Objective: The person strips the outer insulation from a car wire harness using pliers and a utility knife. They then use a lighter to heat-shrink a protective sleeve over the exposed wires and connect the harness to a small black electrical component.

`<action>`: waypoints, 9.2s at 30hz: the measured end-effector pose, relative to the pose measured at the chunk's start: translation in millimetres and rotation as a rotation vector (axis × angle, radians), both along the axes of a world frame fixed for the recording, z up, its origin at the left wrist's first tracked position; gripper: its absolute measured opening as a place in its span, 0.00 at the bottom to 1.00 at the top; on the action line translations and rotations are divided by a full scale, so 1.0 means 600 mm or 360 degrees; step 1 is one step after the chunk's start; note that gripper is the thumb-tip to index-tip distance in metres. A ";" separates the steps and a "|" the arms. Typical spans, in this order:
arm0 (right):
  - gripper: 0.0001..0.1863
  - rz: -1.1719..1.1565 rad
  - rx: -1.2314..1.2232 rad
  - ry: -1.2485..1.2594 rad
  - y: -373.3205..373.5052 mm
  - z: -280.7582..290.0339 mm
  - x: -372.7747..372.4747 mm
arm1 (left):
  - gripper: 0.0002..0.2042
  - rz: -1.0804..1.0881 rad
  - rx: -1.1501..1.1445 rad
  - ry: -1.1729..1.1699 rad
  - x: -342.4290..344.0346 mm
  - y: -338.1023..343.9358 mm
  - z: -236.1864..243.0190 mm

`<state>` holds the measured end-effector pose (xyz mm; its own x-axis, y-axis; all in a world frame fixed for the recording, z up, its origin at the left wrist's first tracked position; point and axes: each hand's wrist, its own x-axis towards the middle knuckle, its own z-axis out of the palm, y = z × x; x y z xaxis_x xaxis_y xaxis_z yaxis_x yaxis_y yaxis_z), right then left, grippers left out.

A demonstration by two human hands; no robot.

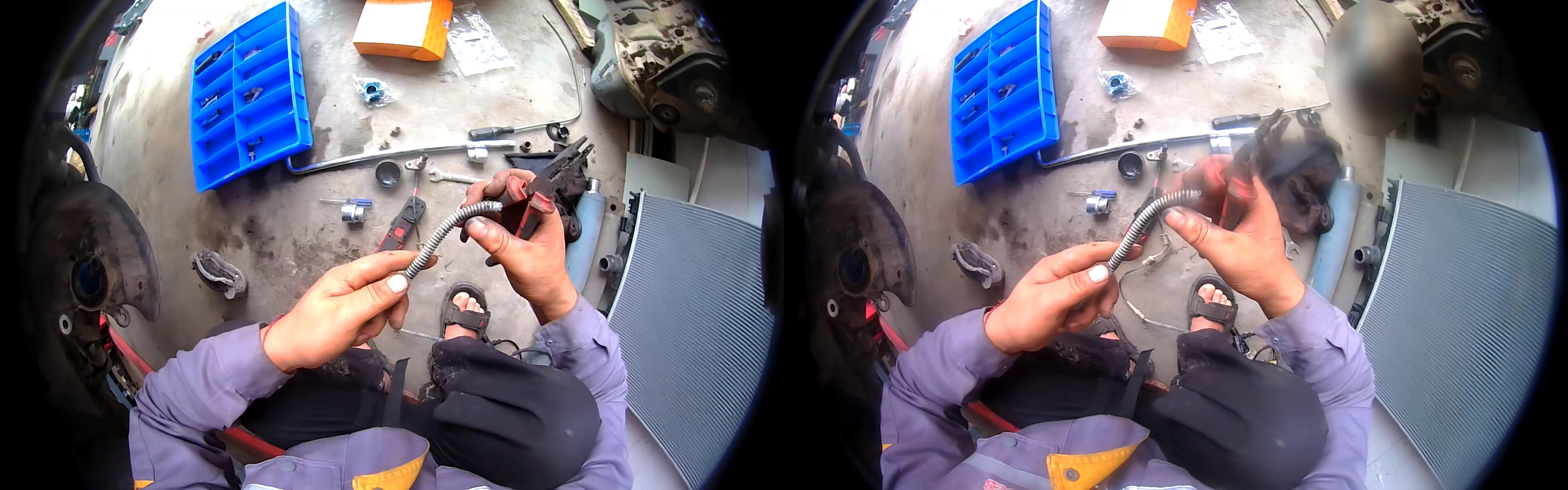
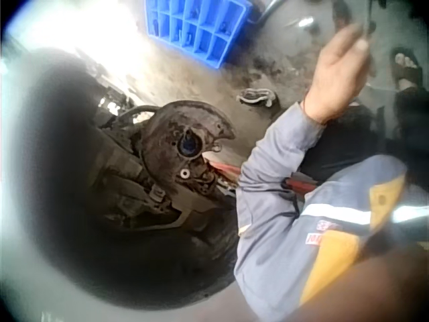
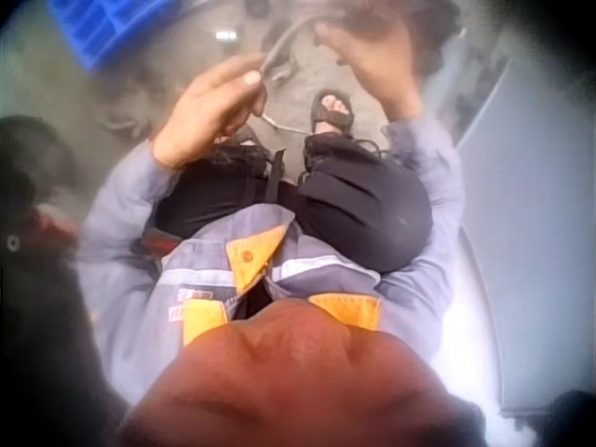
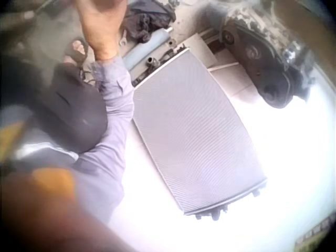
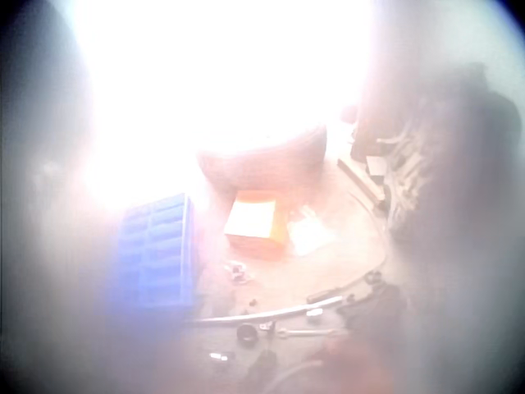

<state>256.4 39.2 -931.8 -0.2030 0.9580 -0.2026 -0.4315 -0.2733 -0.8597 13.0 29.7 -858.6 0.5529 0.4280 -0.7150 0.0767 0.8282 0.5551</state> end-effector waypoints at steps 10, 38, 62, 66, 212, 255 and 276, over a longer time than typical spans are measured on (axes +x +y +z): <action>0.17 -0.0185 0.0010 -0.0147 0.022 -0.005 -0.012 | 0.18 0.0030 0.0016 0.0005 -0.018 -0.011 0.009; 0.24 0.0422 -0.0561 -0.0034 -0.054 -0.062 -0.039 | 0.17 -0.0035 0.0589 0.0352 -0.011 -0.017 -0.003; 0.26 0.0407 -0.0444 0.0229 -0.077 -0.052 -0.046 | 0.16 0.0268 0.0937 0.0548 0.013 0.007 -0.015; 0.26 0.0338 0.0098 -0.1050 -0.064 -0.054 -0.016 | 0.17 -0.0071 0.0975 0.0716 -0.005 0.002 0.001; 0.19 0.0916 -0.0412 -0.0051 -0.057 -0.036 -0.092 | 0.23 0.0719 0.1238 0.0319 0.047 0.050 -0.046; 0.13 0.0281 0.0943 -0.0599 0.036 0.042 -0.003 | 0.16 -0.0663 0.0915 -0.0022 0.011 -0.023 -0.067; 0.09 0.0459 0.0700 -0.0684 -0.015 0.054 -0.044 | 0.10 -0.0138 0.1559 0.0173 0.004 0.045 0.001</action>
